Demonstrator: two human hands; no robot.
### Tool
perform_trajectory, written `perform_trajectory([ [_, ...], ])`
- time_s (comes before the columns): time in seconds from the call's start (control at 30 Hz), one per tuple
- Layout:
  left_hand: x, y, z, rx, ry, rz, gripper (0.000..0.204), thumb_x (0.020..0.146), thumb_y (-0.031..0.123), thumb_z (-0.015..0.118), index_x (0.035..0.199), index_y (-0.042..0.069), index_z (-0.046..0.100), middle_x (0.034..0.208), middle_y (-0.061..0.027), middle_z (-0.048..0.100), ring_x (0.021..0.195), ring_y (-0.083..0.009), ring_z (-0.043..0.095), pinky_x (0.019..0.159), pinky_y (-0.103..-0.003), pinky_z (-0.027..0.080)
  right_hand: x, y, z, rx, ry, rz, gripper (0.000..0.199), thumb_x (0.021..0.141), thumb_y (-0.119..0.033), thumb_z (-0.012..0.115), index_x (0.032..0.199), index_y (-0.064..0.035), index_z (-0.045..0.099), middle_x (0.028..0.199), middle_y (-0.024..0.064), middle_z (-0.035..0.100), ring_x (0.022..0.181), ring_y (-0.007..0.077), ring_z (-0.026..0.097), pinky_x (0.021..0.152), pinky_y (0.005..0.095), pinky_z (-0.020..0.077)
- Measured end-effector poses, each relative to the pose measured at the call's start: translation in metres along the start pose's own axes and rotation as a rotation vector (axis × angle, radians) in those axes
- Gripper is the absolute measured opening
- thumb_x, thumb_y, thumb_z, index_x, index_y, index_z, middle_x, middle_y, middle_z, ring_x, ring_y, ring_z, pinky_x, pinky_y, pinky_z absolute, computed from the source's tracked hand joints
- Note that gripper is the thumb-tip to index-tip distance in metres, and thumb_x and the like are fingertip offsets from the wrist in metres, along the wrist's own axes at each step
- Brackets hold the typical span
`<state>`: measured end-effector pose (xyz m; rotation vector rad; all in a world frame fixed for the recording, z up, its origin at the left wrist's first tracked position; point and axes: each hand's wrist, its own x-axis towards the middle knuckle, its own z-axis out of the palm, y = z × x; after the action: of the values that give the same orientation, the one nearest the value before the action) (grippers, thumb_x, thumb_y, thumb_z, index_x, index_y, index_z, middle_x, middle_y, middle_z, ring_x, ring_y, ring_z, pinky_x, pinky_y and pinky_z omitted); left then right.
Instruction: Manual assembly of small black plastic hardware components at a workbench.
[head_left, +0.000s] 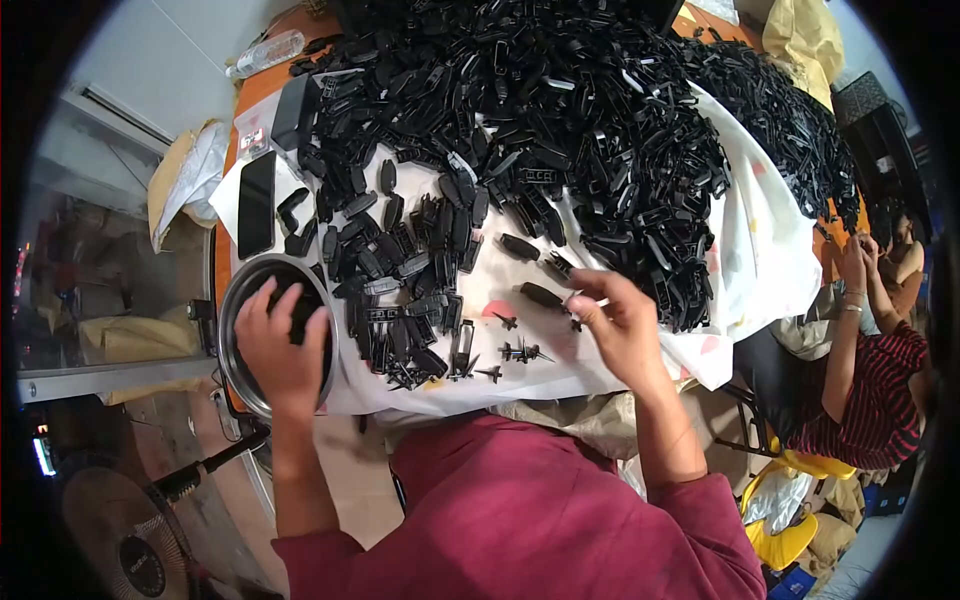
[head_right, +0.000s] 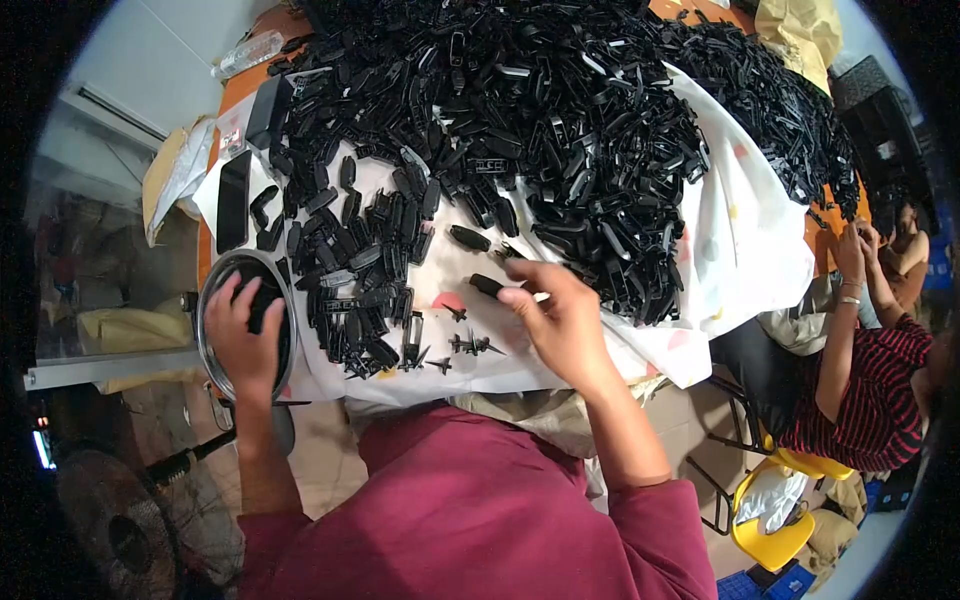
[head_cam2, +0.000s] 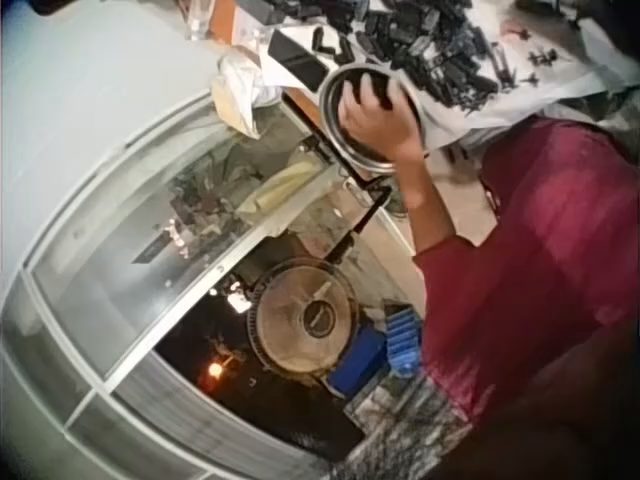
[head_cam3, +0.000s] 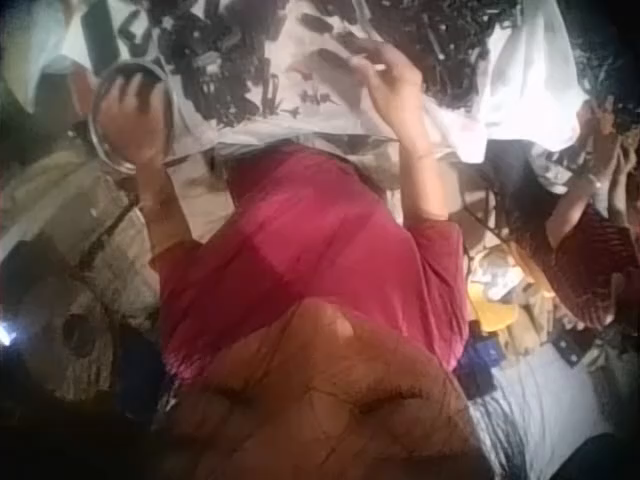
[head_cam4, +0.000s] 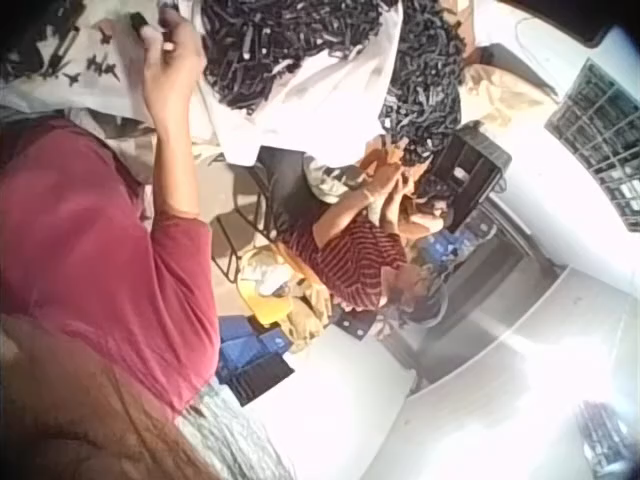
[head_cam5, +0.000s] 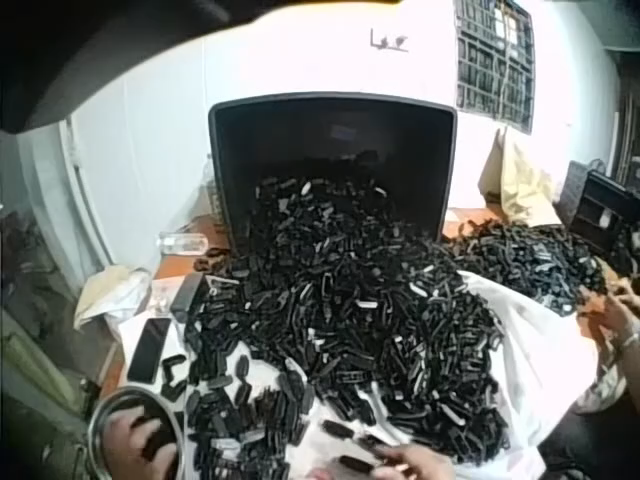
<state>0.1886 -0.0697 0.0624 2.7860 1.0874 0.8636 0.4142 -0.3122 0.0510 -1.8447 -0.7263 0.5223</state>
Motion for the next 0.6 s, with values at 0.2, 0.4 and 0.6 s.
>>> perform_trajectory([
  [0.2, -0.016, 0.084, 0.035, -0.179, -0.195, 0.221, 0.011, 0.064, 0.019, 0.071, 0.07, 0.014, 0.065, 0.1, -0.0003, 0.054, 0.095, -0.0236, 0.046, 0.08, -0.039, 0.034, -0.004, 0.002, 0.054, -0.564, -0.153, -0.345, 0.02, 0.071, -0.015, 0.068, 0.087, -0.0037, 0.062, 0.076, 0.011, 0.06, 0.065, 0.0256, 0.059, 0.056, 0.0327, 0.0478],
  [0.4, -0.006, 0.101, 0.044, -0.048, -0.293, 0.332, 0.014, 0.062, 0.02, 0.071, 0.069, 0.01, 0.065, 0.094, -0.0023, 0.053, 0.09, -0.0231, 0.046, 0.075, -0.037, 0.033, -0.011, 0.008, 0.105, -0.722, -0.054, -0.297, 0.027, 0.069, -0.027, 0.067, 0.076, -0.0012, 0.059, 0.07, 0.0111, 0.058, 0.066, 0.0275, 0.059, 0.055, 0.0362, 0.0484],
  [0.6, -0.027, 0.102, 0.056, 0.062, -0.419, 0.359, 0.024, 0.059, 0.021, 0.073, 0.078, 0.007, 0.066, 0.094, -0.0035, 0.049, 0.092, -0.0227, 0.043, 0.074, -0.037, 0.031, 0.001, -0.001, 0.066, -0.397, 0.037, -0.053, 0.02, 0.072, -0.018, 0.067, 0.081, -0.0027, 0.058, 0.075, 0.0121, 0.06, 0.065, 0.0305, 0.059, 0.056, 0.0363, 0.0468],
])
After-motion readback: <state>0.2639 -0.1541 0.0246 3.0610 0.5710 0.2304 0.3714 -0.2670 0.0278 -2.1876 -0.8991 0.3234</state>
